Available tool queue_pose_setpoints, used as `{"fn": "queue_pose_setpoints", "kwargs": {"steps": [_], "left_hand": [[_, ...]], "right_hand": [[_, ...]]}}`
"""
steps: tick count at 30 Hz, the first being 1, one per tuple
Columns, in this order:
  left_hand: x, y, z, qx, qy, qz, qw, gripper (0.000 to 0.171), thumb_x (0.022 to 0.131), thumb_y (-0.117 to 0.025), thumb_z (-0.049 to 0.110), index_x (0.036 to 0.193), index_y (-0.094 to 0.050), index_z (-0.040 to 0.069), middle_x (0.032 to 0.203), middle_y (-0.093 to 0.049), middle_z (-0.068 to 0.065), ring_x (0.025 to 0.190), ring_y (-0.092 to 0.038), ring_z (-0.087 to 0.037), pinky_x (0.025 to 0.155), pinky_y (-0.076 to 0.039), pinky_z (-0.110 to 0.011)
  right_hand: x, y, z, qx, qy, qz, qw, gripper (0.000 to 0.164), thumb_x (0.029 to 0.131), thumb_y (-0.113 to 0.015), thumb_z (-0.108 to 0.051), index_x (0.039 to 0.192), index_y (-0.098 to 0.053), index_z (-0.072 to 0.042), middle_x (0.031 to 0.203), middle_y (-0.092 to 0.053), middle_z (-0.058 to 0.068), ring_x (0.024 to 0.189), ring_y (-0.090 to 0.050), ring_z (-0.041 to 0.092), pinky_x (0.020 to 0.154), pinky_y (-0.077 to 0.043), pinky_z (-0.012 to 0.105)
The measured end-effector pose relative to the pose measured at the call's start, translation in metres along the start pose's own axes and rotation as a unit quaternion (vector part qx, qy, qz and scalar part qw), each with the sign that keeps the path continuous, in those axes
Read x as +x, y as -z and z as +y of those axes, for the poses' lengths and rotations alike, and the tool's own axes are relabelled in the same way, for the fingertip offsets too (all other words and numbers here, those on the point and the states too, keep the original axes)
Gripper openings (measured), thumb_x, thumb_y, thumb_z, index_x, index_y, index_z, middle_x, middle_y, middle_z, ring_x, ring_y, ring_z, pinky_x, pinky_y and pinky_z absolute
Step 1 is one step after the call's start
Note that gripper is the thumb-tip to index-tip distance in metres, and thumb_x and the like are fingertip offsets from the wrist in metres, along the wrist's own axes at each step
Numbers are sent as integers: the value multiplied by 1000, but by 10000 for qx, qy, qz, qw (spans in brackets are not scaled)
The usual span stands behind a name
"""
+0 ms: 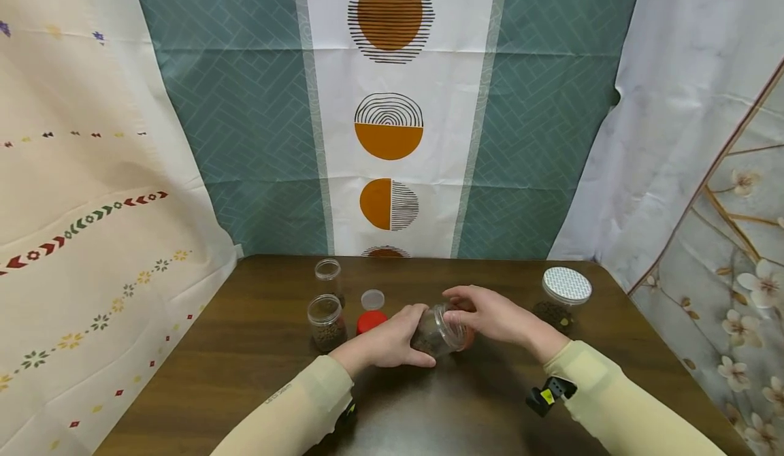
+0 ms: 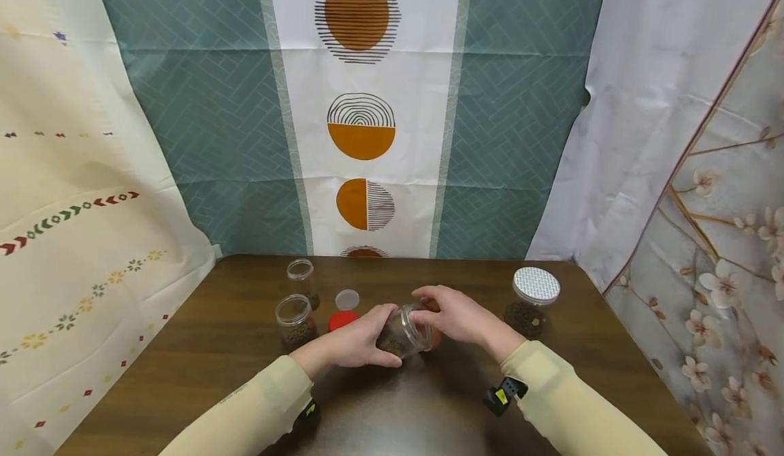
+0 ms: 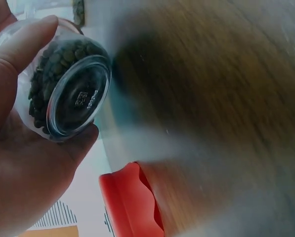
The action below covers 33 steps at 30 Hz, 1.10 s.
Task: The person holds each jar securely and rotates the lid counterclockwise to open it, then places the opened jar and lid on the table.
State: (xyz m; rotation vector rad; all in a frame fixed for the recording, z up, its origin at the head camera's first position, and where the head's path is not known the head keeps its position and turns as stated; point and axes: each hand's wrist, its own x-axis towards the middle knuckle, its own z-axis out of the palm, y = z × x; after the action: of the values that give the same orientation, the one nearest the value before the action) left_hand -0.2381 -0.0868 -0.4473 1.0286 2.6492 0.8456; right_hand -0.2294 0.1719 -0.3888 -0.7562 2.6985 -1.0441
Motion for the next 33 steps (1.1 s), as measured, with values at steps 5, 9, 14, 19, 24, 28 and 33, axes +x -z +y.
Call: {"fn": "queue_pose_setpoints", "kwargs": {"steps": [5,9,14,19,24,28,33], "left_hand": [[0,0,3,85,-110,-1,9999,88,91,-94,38,155,-43,5,138,-56,-7,123,-55,-18,103,-51,-34],[0,0,4,103,-65,2,9999,87,91,-94,38,154,-44,5,137,-56,-6,123,-55,-18,104,-51,-35],[0,-2,4,136,-46,44,9999,87,91,-94,38,154,-44,5,139,-56,-7,125,-55,-19,106,-51,-36],[0,-2,6,176,-36,71,9998,88,91,-94,36,155,-43,5,141,-56,-8,128,-55,-20,108,-50,-37],[0,-3,7,260,-47,93,9996,87,91,-94,35,155,-43,6,142,-55,-8,130,-54,-21,109,-49,-37],[1,-4,6,289,-84,151,9994,87,90,-95,35,154,-44,6,141,-56,-8,129,-54,-21,109,-49,-37],[3,-6,2,235,24,285,9993,86,87,-97,38,151,-49,7,135,-60,-5,121,-58,-17,103,-53,-36]], "right_hand": [[-4,2,5,425,-233,-14,9988,42,114,-64,-20,152,-62,0,145,-66,22,127,-68,35,95,-62,49],[-6,2,10,847,-263,-33,9961,41,112,-66,-10,150,-61,3,144,-66,26,128,-68,39,90,-64,47],[-7,0,15,812,-185,-48,9965,43,106,-72,-4,147,-62,4,137,-70,23,124,-69,39,91,-63,49],[-7,-1,16,433,-223,130,9987,42,102,-76,-3,143,-66,4,129,-74,16,117,-72,34,93,-62,49],[-9,3,14,-21,-418,382,9984,40,98,-83,-6,136,-71,1,118,-77,8,109,-74,28,95,-61,52],[-10,6,13,-143,-543,467,9973,35,97,-84,-6,130,-74,1,113,-77,5,105,-74,25,94,-61,50],[-11,6,15,-241,-602,532,9965,28,97,-83,-4,124,-77,-1,110,-77,3,102,-74,22,90,-62,47]]}}
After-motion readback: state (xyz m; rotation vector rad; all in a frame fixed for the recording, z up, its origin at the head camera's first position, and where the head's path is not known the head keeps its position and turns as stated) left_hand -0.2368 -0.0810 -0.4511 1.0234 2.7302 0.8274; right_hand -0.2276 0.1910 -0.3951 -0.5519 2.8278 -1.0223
